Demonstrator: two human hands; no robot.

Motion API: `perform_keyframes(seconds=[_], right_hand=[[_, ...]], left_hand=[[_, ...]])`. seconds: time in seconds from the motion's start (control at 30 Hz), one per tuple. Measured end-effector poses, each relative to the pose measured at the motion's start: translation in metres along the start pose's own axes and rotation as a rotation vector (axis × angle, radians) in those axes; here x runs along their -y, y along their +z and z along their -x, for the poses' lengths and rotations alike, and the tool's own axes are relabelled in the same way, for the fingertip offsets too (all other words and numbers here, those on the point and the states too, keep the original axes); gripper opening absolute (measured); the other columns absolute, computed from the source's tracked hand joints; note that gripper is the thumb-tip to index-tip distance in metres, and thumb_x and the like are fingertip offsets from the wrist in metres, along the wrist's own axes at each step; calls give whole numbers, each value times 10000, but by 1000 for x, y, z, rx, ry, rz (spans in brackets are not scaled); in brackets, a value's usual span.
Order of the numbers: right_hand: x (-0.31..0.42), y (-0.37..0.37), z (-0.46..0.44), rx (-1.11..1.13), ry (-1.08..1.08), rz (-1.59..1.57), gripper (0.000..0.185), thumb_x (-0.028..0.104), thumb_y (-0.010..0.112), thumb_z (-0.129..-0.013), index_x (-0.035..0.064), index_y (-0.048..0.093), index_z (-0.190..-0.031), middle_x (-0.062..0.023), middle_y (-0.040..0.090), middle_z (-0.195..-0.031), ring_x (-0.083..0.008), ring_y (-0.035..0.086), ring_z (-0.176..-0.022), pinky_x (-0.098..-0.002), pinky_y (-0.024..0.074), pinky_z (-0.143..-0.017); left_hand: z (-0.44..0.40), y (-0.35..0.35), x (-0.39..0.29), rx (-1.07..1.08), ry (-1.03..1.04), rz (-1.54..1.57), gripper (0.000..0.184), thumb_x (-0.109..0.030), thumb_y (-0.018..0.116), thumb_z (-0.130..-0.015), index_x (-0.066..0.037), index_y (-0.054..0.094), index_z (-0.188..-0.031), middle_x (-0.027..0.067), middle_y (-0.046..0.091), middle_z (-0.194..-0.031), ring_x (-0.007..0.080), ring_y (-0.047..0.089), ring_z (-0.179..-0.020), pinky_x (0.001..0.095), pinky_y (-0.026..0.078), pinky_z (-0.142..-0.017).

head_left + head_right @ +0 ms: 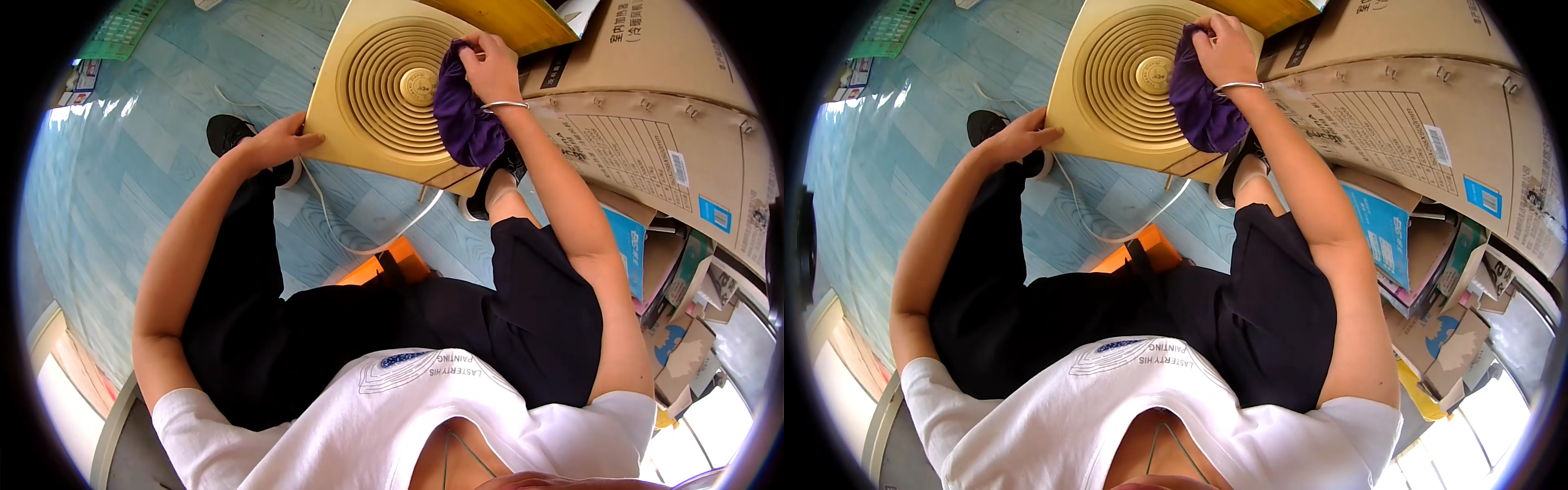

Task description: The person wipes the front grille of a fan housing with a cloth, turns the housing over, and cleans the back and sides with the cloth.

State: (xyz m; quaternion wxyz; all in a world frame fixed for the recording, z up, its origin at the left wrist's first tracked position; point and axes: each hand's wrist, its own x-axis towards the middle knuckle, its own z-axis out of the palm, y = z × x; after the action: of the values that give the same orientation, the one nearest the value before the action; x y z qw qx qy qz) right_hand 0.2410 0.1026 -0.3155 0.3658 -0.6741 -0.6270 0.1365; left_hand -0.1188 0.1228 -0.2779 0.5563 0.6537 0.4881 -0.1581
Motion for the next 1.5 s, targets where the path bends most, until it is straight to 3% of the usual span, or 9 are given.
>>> perform_keyframes(seconds=[0.07,0.13,0.2,0.37,0.57,0.63,0.97,1.03,1.5], right_hand=[[-4,0,-2,-50,66,-205,287,320,627,-878,85,655,-1040,-127,672,-971,-326,667,-898,-423,527,-804],[-8,-12,-7,8,513,-935,169,158,629,-943,34,618,-1057,-65,639,-787,-147,633,-718,-288,528,-649],[-21,-20,-16,-10,434,-738,175,162,646,-931,33,602,-1040,-27,616,-779,-79,552,-669,-243,487,-619],[-10,-25,-9,14,35,178,305,318,653,-883,63,619,-1049,-110,702,-891,-262,677,-796,-354,519,-735],[0,-15,3,206,41,309,316,384,584,-885,118,617,-1053,-128,707,-940,-339,666,-875,-430,523,-762],[-4,-13,4,219,35,317,320,384,588,-881,118,617,-1057,-131,705,-941,-340,666,-875,-433,522,-761],[2,-20,1,378,131,454,316,330,576,-871,97,626,-1078,-166,702,-961,-359,663,-910,-449,523,-789],[-2,-23,5,409,137,467,319,329,575,-873,92,625,-1081,-171,703,-967,-359,665,-920,-449,524,-796],[43,-33,45,572,-184,676,175,167,631,-836,53,545,-937,-157,664,-745,-371,665,-732,-480,526,-607]], left_hand=[[-1,0,1,1,2,-1,538,-405,552,-972,-75,471,-1388,73,572,-1193,168,556,-1048,329,517,-707],[-4,0,5,5,33,6,532,-405,553,-972,-73,476,-1380,71,571,-1180,167,554,-1049,327,517,-700],[-3,1,5,-3,31,15,532,-409,553,-971,-74,477,-1377,71,570,-1176,166,552,-1044,324,515,-697],[-3,-1,1,16,-7,-24,543,-422,556,-967,-77,475,-1378,70,566,-1170,166,547,-1033,321,509,-693],[0,0,-1,12,-4,-7,546,-431,554,-967,-81,474,-1378,66,562,-1172,168,544,-1033,325,506,-701],[9,0,-14,-24,-39,47,547,-350,589,-955,23,497,-1344,144,601,-1265,223,555,-1162,340,411,-1012],[5,1,-6,-29,-12,46,541,-354,580,-958,23,505,-1338,150,604,-1268,228,561,-1163,343,416,-1008],[-1,1,1,-9,35,-2,567,-408,549,-971,-69,457,-1416,76,582,-1200,170,552,-1064,317,507,-720],[-6,2,6,-32,65,-13,491,-362,562,-976,-4,520,-1309,79,588,-1148,159,547,-1039,303,449,-883]])
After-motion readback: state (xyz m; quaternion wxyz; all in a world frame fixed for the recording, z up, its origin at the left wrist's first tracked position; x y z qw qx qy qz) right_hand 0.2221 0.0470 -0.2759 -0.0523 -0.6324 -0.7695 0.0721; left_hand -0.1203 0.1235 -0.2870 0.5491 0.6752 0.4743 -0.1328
